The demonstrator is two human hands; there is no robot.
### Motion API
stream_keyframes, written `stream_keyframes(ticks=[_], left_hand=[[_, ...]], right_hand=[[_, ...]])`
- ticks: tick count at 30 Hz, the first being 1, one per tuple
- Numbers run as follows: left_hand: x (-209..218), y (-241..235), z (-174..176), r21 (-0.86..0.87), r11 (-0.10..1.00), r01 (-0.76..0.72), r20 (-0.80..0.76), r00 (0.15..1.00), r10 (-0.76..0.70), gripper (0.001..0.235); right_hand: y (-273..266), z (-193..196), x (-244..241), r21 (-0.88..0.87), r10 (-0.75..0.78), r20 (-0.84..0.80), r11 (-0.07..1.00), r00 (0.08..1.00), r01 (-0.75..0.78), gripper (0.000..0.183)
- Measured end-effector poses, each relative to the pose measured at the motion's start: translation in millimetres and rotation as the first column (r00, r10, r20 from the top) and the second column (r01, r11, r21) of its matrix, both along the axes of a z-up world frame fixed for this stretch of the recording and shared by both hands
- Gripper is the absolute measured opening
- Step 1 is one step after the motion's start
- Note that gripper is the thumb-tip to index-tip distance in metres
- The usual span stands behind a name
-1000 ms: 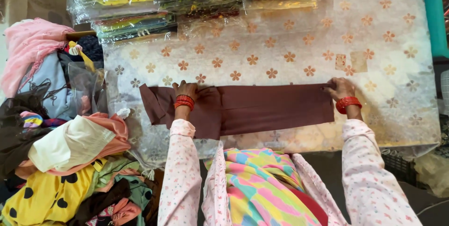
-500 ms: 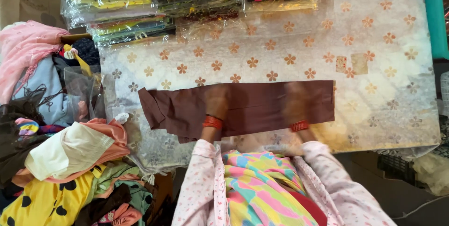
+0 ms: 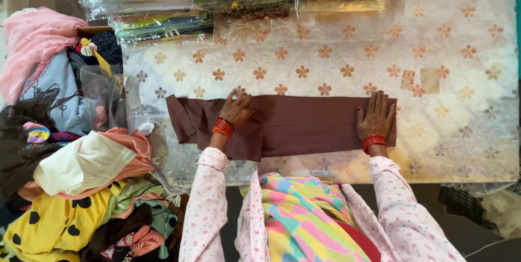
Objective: The person folds a brown garment and places it into a clear plastic bag on a table. They then pick up a white garment, fold it neatly, and place it on the table. The workspace is cluttered with various other clothing items.
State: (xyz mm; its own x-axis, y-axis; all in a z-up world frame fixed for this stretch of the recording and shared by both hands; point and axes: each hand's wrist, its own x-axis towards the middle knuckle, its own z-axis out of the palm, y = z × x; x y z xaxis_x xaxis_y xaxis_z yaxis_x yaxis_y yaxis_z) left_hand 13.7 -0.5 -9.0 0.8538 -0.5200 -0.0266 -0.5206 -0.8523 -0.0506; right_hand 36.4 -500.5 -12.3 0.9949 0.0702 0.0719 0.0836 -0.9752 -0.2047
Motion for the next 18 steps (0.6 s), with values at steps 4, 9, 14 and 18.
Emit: stream_keyframes(ticks=[4, 9, 14, 18], left_hand=[[-27, -17, 9, -0.102, 0.994, -0.036, -0.109, 0.994, 0.025, 0.024], [-4, -35, 27, -0.173, 0.829, -0.532, -0.317, 0.827, 0.465, 0.032], [16, -20, 0, -0.151, 0.769, -0.621, -0.146, 0.784, 0.604, 0.032], [23, 1, 11, -0.090, 0.839, -0.537, 0.069, 0.837, 0.543, 0.012]], right_hand=[[0, 0, 0, -0.010, 0.002, -0.006, 1.000, 1.000, -0.002, 0.072], [4, 4, -1, 0.005, 0.000, -0.004, 1.000, 1.000, 0.000, 0.071], [2, 4, 0, 0.007, 0.002, -0.005, 1.000, 1.000, -0.002, 0.072], [2, 5, 0, -0.005, -0.001, -0.005, 1.000, 1.000, 0.001, 0.071]])
